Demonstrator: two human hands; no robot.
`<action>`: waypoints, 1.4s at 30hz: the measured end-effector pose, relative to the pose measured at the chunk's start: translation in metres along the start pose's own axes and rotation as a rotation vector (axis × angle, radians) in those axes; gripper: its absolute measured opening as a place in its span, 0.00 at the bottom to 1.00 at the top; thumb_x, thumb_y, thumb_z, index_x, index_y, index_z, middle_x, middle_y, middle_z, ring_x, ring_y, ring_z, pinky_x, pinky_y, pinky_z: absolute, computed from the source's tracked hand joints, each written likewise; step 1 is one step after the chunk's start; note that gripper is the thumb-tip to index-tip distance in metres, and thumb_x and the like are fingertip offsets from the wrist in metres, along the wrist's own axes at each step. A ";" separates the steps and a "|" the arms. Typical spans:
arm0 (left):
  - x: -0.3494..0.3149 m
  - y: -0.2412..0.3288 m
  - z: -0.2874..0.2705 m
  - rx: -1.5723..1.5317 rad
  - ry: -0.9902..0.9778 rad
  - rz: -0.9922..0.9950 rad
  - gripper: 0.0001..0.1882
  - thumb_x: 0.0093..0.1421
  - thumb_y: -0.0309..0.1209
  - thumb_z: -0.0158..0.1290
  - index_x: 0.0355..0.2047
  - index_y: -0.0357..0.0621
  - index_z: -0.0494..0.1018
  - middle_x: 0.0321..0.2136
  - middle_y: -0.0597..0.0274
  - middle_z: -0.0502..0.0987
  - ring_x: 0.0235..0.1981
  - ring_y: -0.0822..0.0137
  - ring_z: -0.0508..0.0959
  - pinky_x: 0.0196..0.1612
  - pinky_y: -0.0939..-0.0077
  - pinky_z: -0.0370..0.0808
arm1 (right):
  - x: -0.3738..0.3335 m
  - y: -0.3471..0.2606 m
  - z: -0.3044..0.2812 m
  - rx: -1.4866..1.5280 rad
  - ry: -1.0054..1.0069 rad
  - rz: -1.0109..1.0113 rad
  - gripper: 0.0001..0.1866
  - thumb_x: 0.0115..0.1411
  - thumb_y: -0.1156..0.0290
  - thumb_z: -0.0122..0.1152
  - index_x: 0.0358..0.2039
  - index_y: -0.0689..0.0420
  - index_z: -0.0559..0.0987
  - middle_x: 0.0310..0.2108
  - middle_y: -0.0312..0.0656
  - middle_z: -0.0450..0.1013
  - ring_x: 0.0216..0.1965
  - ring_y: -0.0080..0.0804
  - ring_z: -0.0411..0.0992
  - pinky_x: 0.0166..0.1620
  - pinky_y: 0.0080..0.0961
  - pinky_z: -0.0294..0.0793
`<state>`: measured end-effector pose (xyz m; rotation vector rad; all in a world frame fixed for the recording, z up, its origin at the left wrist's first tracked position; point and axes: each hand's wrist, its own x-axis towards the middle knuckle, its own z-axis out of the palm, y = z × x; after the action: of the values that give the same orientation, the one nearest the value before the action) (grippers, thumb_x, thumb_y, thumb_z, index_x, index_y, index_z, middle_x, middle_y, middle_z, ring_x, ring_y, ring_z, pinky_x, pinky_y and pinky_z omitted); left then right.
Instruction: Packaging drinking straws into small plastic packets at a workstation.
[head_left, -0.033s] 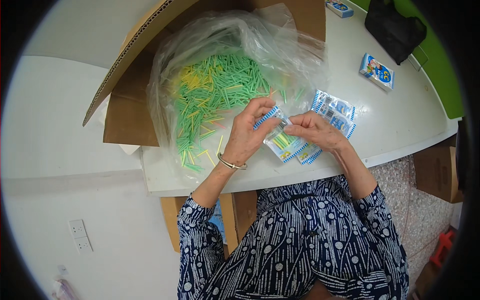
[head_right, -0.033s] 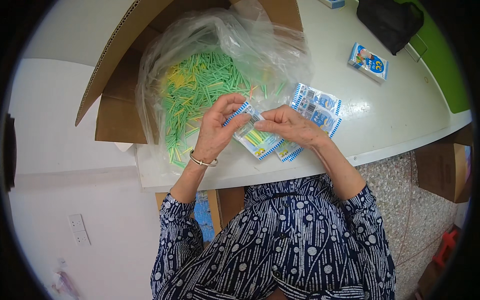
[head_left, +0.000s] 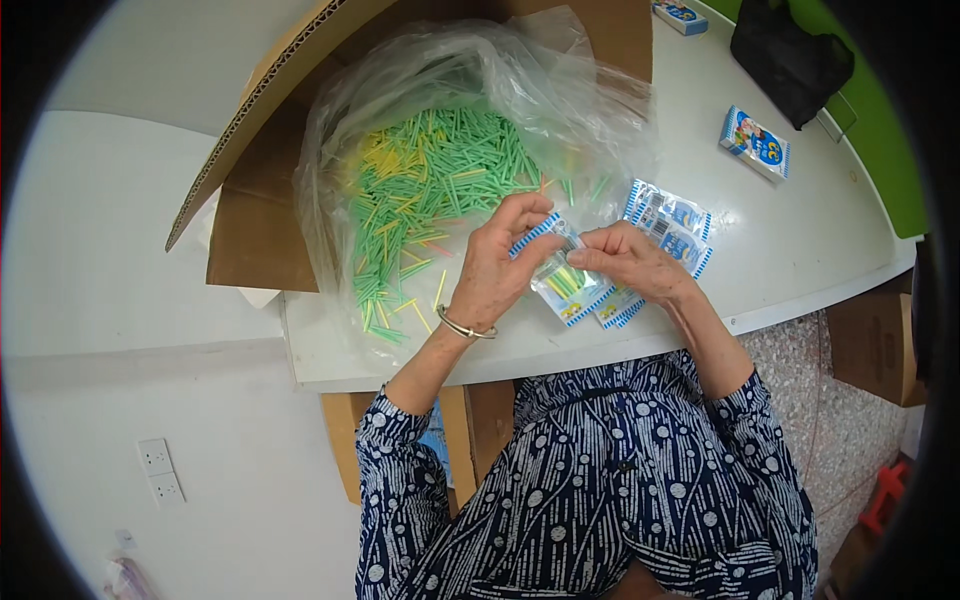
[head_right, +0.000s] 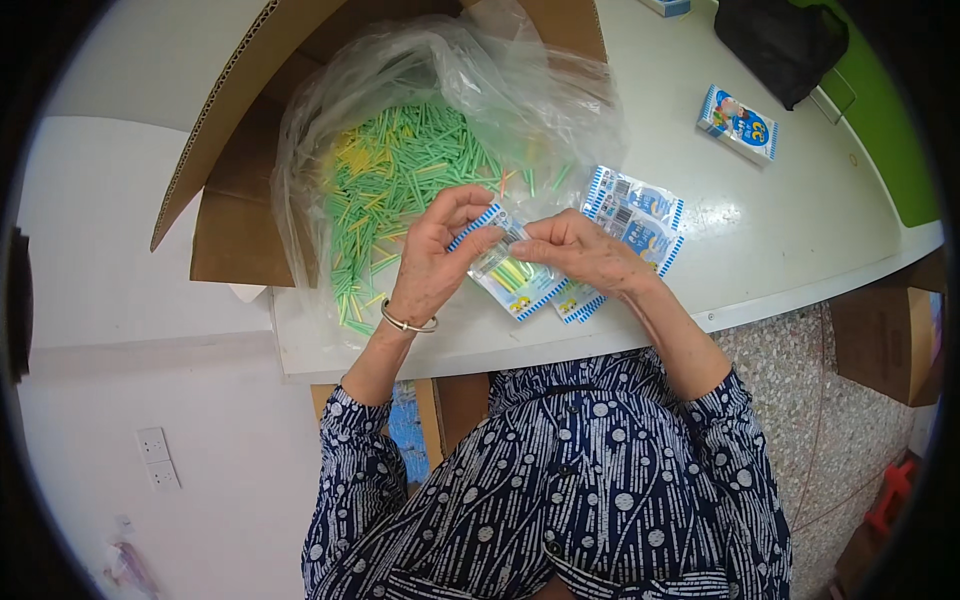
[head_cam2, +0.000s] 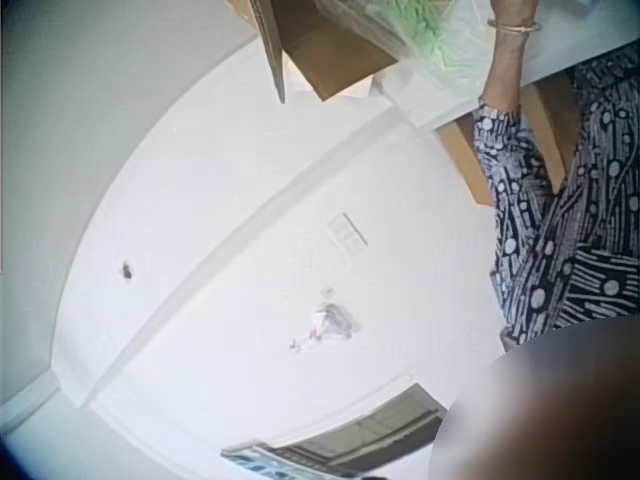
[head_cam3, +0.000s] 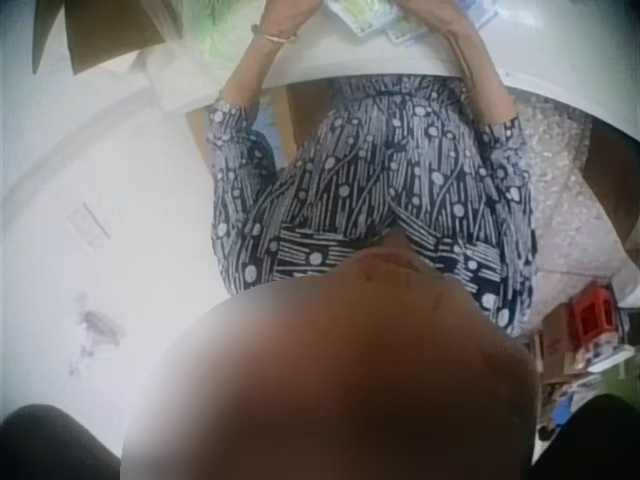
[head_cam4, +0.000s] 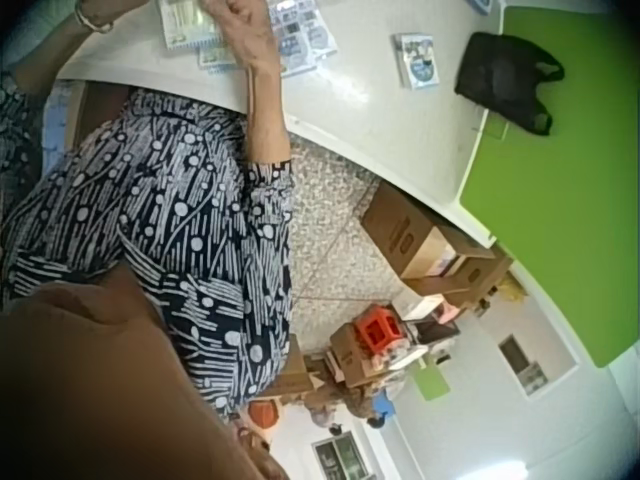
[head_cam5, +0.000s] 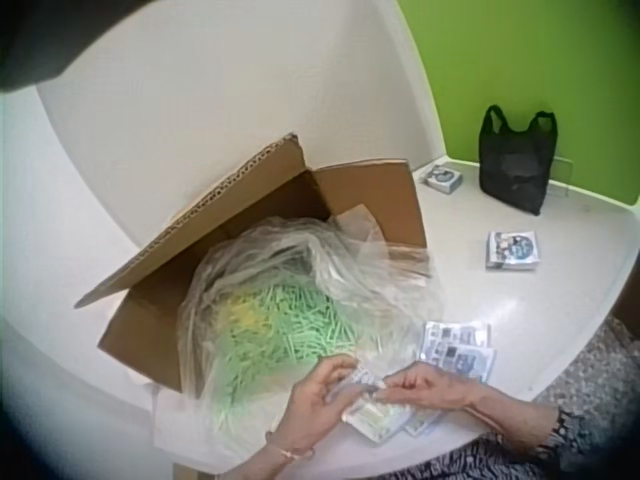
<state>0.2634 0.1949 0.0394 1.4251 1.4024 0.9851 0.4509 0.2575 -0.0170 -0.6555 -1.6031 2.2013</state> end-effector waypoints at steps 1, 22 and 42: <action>0.004 -0.004 0.005 -0.004 -0.006 0.003 0.19 0.56 0.23 0.56 0.48 0.37 0.65 0.39 0.60 0.75 0.40 0.75 0.74 0.43 0.82 0.71 | -0.003 0.002 -0.005 -0.022 0.050 -0.013 0.14 0.62 0.64 0.55 0.35 0.63 0.80 0.25 0.29 0.73 0.25 0.10 0.65 0.28 0.13 0.63; 0.013 -0.045 0.053 0.501 0.100 0.300 0.23 0.50 0.31 0.58 0.46 0.37 0.67 0.47 0.50 0.68 0.49 0.49 0.65 0.52 0.61 0.62 | -0.042 0.030 -0.078 -1.229 0.799 -0.438 0.12 0.48 0.74 0.63 0.34 0.60 0.75 0.40 0.40 0.69 0.43 0.40 0.64 0.46 0.34 0.62; -0.014 -0.034 -0.026 0.392 0.416 0.494 0.12 0.50 0.26 0.58 0.36 0.39 0.75 0.39 0.55 0.75 0.41 0.56 0.72 0.44 0.68 0.69 | 0.031 -0.038 0.047 -1.177 0.555 -0.782 0.08 0.51 0.78 0.60 0.33 0.61 0.74 0.41 0.44 0.72 0.42 0.41 0.68 0.47 0.32 0.65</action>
<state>0.2278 0.1820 0.0157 2.0028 1.6422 1.4381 0.3993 0.2484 0.0264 -0.6337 -2.1630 0.3588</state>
